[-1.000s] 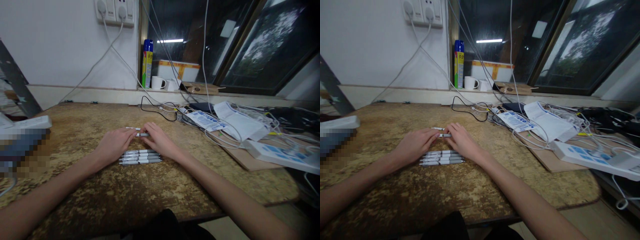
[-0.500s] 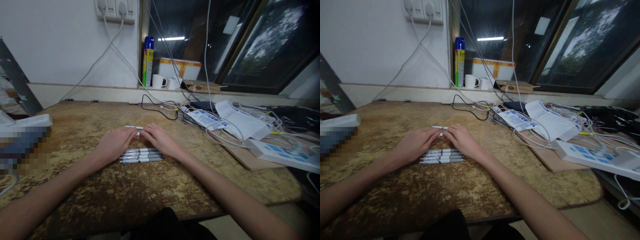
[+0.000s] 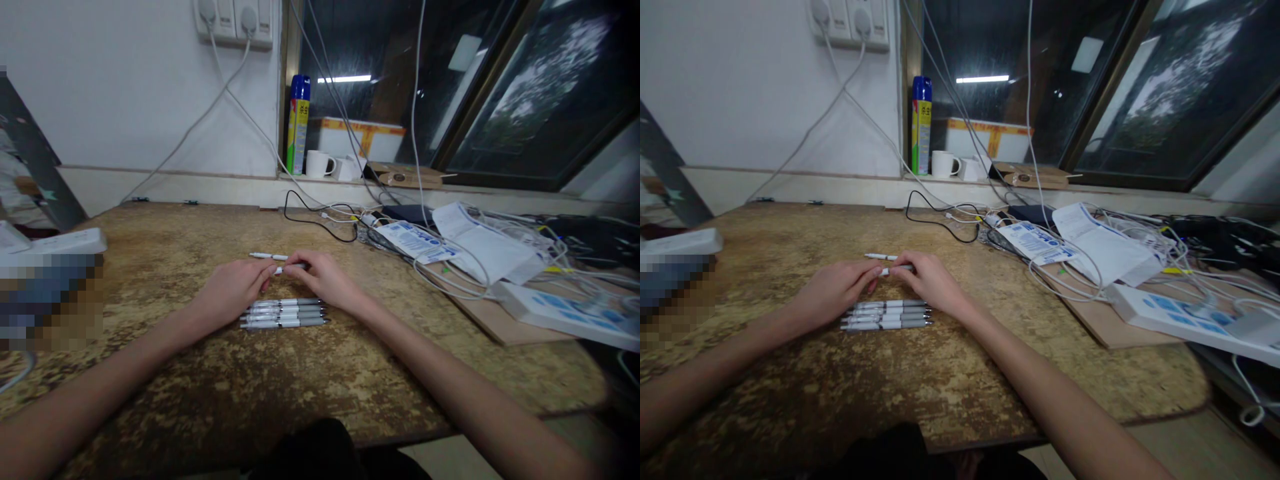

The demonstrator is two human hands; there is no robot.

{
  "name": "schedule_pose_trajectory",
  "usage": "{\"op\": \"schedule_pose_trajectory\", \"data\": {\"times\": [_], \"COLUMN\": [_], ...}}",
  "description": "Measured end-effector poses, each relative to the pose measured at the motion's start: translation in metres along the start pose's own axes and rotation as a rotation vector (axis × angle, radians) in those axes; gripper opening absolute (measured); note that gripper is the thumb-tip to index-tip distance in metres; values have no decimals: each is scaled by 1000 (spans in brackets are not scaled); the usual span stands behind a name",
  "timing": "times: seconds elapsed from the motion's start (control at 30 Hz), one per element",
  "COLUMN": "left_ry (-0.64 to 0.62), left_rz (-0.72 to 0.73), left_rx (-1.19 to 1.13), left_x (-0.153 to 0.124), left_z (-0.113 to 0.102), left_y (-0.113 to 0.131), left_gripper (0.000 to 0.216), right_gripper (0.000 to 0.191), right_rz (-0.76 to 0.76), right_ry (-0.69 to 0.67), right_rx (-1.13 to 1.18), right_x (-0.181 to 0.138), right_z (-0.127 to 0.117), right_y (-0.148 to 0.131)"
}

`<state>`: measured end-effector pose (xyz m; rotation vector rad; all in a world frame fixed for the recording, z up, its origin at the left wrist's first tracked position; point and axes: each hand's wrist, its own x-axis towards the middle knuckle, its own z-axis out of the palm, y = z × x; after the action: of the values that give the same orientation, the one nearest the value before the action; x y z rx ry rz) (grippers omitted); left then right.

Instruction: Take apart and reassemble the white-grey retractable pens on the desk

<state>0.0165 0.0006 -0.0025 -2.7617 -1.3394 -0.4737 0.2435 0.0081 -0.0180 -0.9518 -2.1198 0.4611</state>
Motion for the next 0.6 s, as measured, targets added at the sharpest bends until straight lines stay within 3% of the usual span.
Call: {"op": "schedule_pose_trajectory", "data": {"times": [0.07,0.17,0.33,0.6], "left_ry": [-22,-38,65,172], "left_rz": [-20,-41,19,-3], "left_rx": [-55,-161,-350,-328], "left_x": [1,2,4,6], "left_z": [-2,-5,-4,-3], "left_y": [-1,-3,-5,-18], "left_gripper": [38,40,35,27], "right_gripper": [5,11,19,18], "right_rz": [-10,13,185,325], "right_ry": [33,82,99,238], "right_rx": [25,155,507,583], "right_x": [0,2,5,7], "right_z": [0,1,2,-13], "right_y": [3,11,17,17]}}
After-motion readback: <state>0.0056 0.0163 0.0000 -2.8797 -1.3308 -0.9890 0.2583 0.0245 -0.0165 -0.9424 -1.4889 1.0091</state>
